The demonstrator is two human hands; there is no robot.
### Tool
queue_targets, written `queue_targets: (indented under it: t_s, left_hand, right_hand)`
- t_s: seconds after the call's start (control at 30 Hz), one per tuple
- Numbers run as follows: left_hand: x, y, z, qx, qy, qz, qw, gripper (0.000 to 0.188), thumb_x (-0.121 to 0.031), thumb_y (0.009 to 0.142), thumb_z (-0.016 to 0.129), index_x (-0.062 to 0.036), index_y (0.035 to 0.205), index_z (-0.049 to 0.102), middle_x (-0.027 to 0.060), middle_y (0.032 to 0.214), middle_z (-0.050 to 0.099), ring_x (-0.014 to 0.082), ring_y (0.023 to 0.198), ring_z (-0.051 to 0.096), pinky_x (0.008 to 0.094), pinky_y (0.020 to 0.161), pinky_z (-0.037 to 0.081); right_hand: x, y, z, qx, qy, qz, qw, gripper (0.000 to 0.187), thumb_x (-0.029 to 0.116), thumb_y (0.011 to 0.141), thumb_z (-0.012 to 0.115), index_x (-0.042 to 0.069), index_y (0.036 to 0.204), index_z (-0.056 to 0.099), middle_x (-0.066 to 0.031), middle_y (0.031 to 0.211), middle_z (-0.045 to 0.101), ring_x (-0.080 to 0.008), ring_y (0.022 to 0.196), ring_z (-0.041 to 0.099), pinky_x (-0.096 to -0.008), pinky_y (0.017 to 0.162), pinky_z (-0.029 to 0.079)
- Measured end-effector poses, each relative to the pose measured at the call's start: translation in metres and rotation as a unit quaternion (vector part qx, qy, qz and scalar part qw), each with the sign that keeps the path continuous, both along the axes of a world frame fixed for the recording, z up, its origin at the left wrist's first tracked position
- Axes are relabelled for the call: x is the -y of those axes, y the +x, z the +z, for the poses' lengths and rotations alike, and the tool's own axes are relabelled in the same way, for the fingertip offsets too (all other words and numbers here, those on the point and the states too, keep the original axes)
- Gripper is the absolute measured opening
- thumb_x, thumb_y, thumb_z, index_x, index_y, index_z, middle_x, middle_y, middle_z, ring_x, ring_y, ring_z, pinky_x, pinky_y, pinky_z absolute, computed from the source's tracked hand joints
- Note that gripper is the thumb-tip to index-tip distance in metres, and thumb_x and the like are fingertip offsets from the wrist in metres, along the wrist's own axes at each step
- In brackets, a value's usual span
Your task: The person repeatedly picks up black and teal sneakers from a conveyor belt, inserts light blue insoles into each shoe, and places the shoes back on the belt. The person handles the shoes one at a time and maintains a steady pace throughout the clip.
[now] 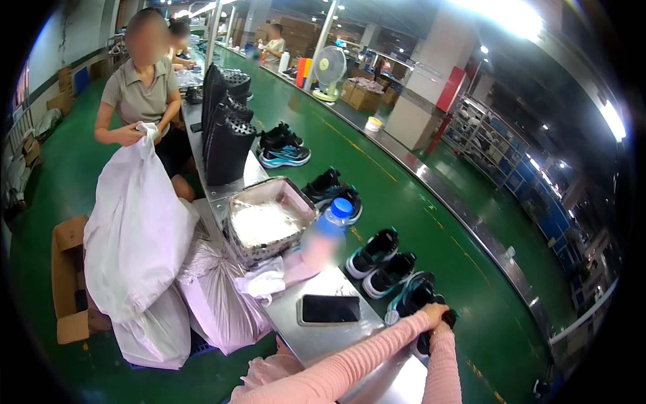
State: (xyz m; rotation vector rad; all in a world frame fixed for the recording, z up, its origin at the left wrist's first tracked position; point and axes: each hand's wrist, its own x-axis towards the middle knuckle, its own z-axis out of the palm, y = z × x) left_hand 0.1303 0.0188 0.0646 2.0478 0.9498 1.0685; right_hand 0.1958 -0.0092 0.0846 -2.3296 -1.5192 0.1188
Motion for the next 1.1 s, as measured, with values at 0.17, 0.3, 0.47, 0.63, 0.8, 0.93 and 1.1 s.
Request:
queue_targets:
  t_s: [0.17,0.3,0.47,0.63,0.8,0.93,1.1]
  left_hand:
    - [0.009,-0.014,0.024,-0.045,-0.072,-0.022,0.996,0.037,-0.013,0.077,0.048,-0.0068,0.113,0.047,0.0187,0.102,0.055,0.0333,0.094,0.052,0.0367,0.082,0.042]
    - [0.058,-0.016,0.066,-0.086,0.155,0.063,0.982,0.033,-0.009,0.074,0.05,0.0019,0.105,0.046,0.017,0.119,0.038,0.0309,0.113,0.035,0.0317,0.09,0.036]
    - [0.053,0.021,0.087,-0.599,-0.021,-0.136,0.789,0.031,-0.009,0.075,0.051,-0.0076,0.106,0.053,0.0106,0.121,0.045,0.0201,0.11,0.043,0.0268,0.086,0.04]
    - [0.05,0.04,0.09,-0.729,0.062,-0.233,0.641,0.03,-0.016,0.075,0.055,-0.011,0.105,0.056,0.0059,0.116,0.05,0.0192,0.106,0.046,0.0308,0.086,0.039]
    - [0.05,0.028,0.094,-0.739,0.126,-0.237,0.619,0.029,-0.024,0.075,0.058,-0.0143,0.103,0.059,0.0012,0.11,0.054,0.0183,0.102,0.049,0.0348,0.085,0.039]
    - [0.043,0.01,0.095,-0.712,0.145,-0.223,0.649,0.028,-0.026,0.075,0.059,-0.0146,0.1,0.061,0.0006,0.106,0.056,0.0184,0.097,0.05,0.0361,0.083,0.039]
    - [0.033,-0.001,0.09,-0.664,0.123,-0.193,0.712,0.024,-0.024,0.075,0.058,-0.0121,0.096,0.061,0.0037,0.099,0.057,0.0196,0.091,0.052,0.0352,0.079,0.041]
  right_hand:
    - [0.065,-0.005,0.029,0.031,-0.034,0.135,0.99,0.02,0.008,0.078,0.046,-0.001,0.091,0.058,-0.026,0.101,0.053,-0.0383,0.093,0.052,-0.0398,0.078,0.042]
    - [0.185,0.005,-0.002,-0.185,0.27,0.132,0.936,0.017,0.008,0.08,0.046,-0.004,0.088,0.056,-0.0212,0.101,0.053,-0.0288,0.091,0.051,-0.0334,0.082,0.038]
    - [0.283,-0.035,0.0,-0.409,0.138,0.08,0.899,0.023,0.013,0.084,0.042,-0.002,0.09,0.058,-0.0032,0.06,0.052,-0.0111,0.053,0.045,-0.0243,0.05,0.039]
    - [0.297,-0.035,0.001,-0.461,0.04,0.13,0.877,0.022,0.013,0.085,0.042,0.0,0.094,0.057,-0.0016,0.059,0.051,-0.0091,0.05,0.043,-0.0236,0.046,0.036]
    - [0.292,-0.034,0.003,-0.496,0.043,0.11,0.86,0.021,0.013,0.086,0.042,0.001,0.095,0.057,-0.0012,0.057,0.049,-0.009,0.047,0.042,-0.0237,0.044,0.035]
    - [0.289,-0.037,0.009,-0.414,0.031,0.144,0.898,0.022,0.013,0.086,0.042,0.002,0.095,0.058,-0.0012,0.056,0.049,-0.0088,0.045,0.042,-0.0246,0.042,0.035]
    - [0.287,-0.035,0.006,-0.403,0.044,0.151,0.902,0.022,0.015,0.085,0.044,0.002,0.094,0.059,-0.0032,0.055,0.05,-0.0102,0.044,0.043,-0.0259,0.042,0.035]
